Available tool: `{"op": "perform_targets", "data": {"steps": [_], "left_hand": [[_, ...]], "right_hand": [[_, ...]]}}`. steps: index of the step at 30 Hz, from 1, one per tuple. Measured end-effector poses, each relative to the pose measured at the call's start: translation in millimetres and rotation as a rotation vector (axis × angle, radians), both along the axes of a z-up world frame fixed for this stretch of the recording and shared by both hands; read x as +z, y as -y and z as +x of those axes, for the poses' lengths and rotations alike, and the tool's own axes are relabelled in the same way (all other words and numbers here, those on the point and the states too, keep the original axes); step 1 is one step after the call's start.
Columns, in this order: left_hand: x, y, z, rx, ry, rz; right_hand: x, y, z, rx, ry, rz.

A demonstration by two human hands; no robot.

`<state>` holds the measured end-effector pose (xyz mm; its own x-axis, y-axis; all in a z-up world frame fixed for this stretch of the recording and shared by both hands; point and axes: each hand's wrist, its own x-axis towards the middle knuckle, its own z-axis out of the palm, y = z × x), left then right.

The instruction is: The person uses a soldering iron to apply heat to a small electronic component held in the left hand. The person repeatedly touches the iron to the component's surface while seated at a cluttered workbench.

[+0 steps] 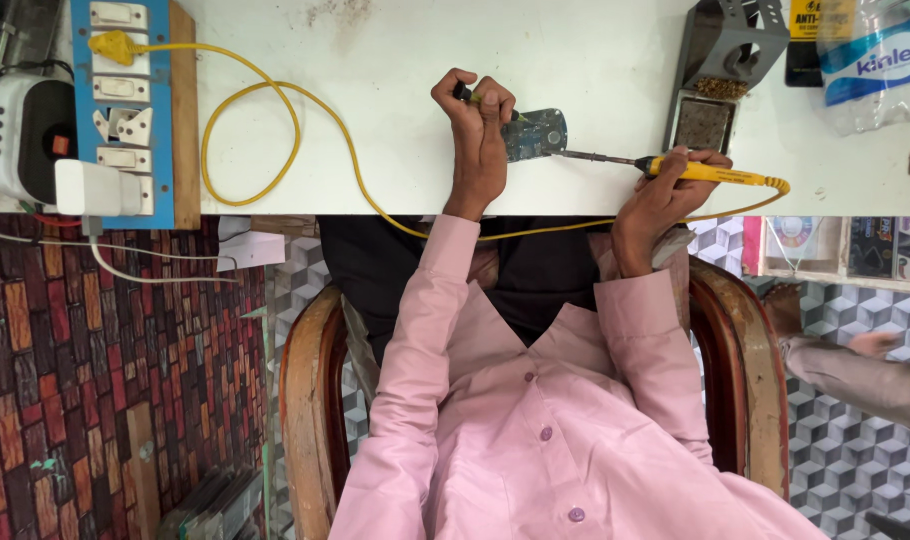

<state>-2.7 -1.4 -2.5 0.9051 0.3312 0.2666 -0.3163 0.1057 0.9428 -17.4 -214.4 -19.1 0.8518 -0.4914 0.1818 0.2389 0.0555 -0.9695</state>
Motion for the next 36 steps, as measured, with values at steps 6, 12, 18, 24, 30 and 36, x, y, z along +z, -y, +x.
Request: {"op": "perform_targets", "data": {"steps": [6,12,18,24,30,36], "left_hand": [[2,0,0,-0.007,0.013,0.046],[1,-1,1,-0.019,-0.008,-0.015],[-1,1,1,-0.030,-0.015,0.005],[-3,0,1,-0.054,0.026,0.045],[-1,3,-2,-0.061,0.050,0.043],[-1,4,-2,-0.022,0.070,0.068]], "right_hand": [[-1,-1,0,0.001,-0.007,-0.027],[-2,0,2,-0.011,-0.004,-0.003],[-6,2,1,0.014,0.032,-0.004],[-3,0,3,-0.012,-0.001,-0.037],[5,-4,1,-0.018,-0.027,-0.055],[4,1,4,-0.005,0.054,0.073]]}}
